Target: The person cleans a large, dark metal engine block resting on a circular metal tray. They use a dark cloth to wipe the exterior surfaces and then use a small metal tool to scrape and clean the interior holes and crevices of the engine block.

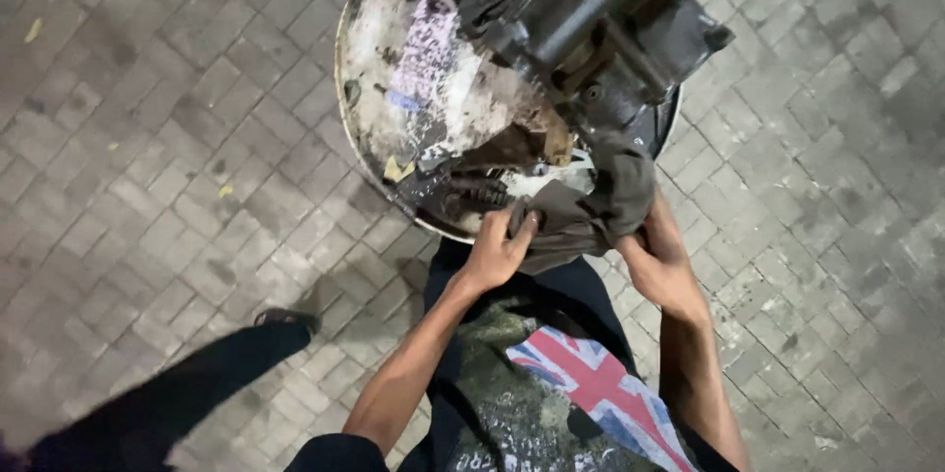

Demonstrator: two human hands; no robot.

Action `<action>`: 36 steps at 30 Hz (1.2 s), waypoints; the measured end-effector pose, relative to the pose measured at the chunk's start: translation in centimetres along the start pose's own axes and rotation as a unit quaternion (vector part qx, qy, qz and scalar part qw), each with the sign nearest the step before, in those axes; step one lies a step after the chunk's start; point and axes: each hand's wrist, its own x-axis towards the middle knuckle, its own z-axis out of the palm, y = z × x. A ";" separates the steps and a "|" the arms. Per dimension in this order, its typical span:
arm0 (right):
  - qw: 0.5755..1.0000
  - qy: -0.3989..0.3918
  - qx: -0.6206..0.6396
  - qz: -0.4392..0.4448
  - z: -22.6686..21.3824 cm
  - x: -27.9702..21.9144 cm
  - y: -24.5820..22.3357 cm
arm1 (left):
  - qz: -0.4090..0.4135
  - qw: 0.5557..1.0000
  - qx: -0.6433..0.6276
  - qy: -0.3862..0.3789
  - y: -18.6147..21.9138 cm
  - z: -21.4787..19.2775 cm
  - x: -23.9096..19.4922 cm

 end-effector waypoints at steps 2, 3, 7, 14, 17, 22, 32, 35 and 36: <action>0.998 -0.010 0.048 0.039 0.7 -1.4 0.4 | -0.002 0.997 -0.008 0.080 -0.6 -0.6 -0.3; 0.993 -0.014 0.091 0.076 0.9 -2.0 0.6 | -0.001 0.988 -0.019 0.154 -0.9 -0.6 -0.3; 0.996 -0.043 0.060 0.042 -0.1 1.1 -2.8 | -0.027 0.934 0.090 0.344 1.1 -3.9 -0.4; 0.976 -0.186 0.013 0.115 -0.8 4.6 -4.1 | 0.060 0.753 -0.304 0.581 16.3 -4.3 2.1; 0.957 -0.246 -0.109 0.105 -1.4 4.6 -3.0 | 0.080 0.722 -0.312 0.612 17.8 -4.3 1.5; 0.844 -0.432 -0.304 0.090 -2.7 4.1 4.9 | 0.124 0.668 -0.321 0.660 20.2 -3.8 1.0; 0.824 -0.435 -0.355 0.084 -1.0 3.9 11.8 | 0.174 0.633 -0.310 0.687 22.3 -1.6 7.3; 0.793 -0.466 -0.385 0.083 0.8 3.4 15.9 | 0.102 0.731 -0.168 0.654 16.7 -3.9 8.5; 0.782 -0.476 -0.395 0.071 1.4 3.4 17.3 | 0.056 0.778 -0.079 0.621 14.5 -4.8 9.0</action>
